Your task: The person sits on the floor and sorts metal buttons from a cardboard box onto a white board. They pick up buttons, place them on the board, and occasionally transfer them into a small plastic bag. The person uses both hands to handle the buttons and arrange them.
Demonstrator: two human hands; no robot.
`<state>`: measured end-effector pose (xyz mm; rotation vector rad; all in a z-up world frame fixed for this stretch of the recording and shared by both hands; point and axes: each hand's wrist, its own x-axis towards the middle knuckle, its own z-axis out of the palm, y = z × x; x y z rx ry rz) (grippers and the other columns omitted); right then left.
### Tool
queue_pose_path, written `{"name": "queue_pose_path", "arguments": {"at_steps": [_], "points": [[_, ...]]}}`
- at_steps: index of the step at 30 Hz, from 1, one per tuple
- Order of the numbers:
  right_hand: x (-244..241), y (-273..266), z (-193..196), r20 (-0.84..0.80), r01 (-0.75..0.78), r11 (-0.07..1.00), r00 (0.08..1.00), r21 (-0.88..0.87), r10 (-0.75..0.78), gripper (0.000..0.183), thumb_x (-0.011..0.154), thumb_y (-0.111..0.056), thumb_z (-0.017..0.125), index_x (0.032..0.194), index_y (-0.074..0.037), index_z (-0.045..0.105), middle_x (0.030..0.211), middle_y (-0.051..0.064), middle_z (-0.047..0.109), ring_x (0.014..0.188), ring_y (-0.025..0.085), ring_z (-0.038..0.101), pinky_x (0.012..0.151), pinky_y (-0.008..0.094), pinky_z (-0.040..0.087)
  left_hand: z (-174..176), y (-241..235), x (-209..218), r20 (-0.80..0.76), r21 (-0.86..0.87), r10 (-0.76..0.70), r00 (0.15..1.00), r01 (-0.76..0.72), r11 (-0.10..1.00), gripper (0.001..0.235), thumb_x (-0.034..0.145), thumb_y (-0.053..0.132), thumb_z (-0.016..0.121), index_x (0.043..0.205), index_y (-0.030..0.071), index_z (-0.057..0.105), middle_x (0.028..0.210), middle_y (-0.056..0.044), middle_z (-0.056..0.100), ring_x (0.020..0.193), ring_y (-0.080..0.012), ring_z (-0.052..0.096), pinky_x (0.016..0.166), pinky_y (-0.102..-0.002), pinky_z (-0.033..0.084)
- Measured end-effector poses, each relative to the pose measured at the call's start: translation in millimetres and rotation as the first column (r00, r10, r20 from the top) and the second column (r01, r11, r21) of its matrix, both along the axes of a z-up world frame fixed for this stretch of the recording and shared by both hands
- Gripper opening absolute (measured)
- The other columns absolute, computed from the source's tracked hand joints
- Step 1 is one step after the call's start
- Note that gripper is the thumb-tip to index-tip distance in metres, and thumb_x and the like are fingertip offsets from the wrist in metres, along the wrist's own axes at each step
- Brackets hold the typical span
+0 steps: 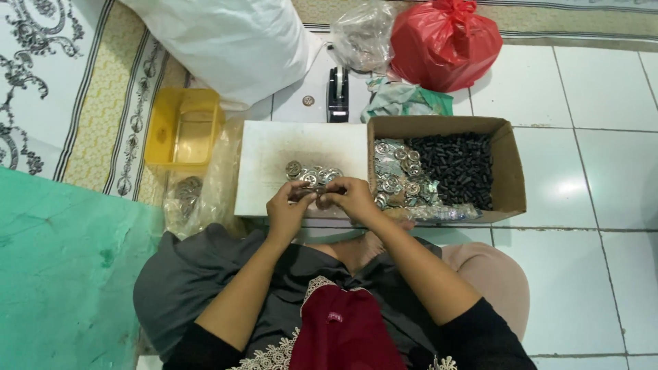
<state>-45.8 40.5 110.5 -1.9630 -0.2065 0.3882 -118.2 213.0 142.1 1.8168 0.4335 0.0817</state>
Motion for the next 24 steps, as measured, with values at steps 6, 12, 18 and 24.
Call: {"name": "queue_pose_path", "arguments": {"at_steps": [6, 12, 18, 24], "points": [[13.6, 23.5, -19.9, 0.185, 0.067, 0.995, 0.981, -0.068, -0.053, 0.019, 0.080, -0.022, 0.085, 0.096, -0.014, 0.080, 0.093, 0.011, 0.076, 0.093, 0.030, 0.071, 0.085, 0.040, 0.057, -20.1, 10.7, 15.0, 0.192, 0.090, 0.063, 0.979, -0.081, 0.993, 0.025, 0.087, 0.015, 0.083, 0.110, 0.007, 0.075, 0.091, -0.013, 0.078, 0.086, -0.0279, 0.075, 0.069, -0.036, 0.062], [17.1, 24.9, -20.0, 0.486, 0.123, 0.966, 0.874, -0.228, 0.003, 0.022, 0.083, -0.030, 0.085, 0.097, -0.015, 0.078, 0.103, 0.006, 0.059, 0.106, 0.031, 0.056, 0.094, 0.040, 0.049, -39.7, 17.4, 28.0, 0.308, 0.263, 0.032, 0.951, -0.117, 0.958, 0.024, 0.087, 0.019, 0.084, 0.107, 0.009, 0.075, 0.088, -0.008, 0.077, 0.088, -0.0263, 0.072, 0.075, -0.038, 0.060], [12.8, 29.9, -19.3, 0.604, 0.177, 0.925, 0.794, -0.336, 0.068, 0.027, 0.081, -0.028, 0.085, 0.102, -0.017, 0.073, 0.114, 0.008, 0.054, 0.109, 0.034, 0.054, 0.089, 0.046, 0.050, -53.8, 23.9, 31.3, 0.408, 0.431, -0.079, 0.910, -0.115, 0.895, 0.030, 0.087, 0.020, 0.084, 0.114, 0.014, 0.073, 0.103, -0.004, 0.074, 0.102, -0.0233, 0.063, 0.090, -0.036, 0.052], [7.5, 32.1, -4.3, 0.552, 0.191, 0.923, 0.833, -0.335, 0.028, 0.045, 0.085, -0.030, 0.083, 0.125, -0.019, 0.065, 0.116, 0.006, 0.052, 0.111, 0.031, 0.052, 0.088, 0.046, 0.048, -68.9, 25.9, 31.6, 0.454, 0.476, -0.130, 0.881, -0.117, 0.871, 0.031, 0.094, 0.024, 0.075, 0.121, 0.012, 0.068, 0.119, -0.008, 0.066, 0.113, -0.0301, 0.058, 0.099, -0.045, 0.047]]}}
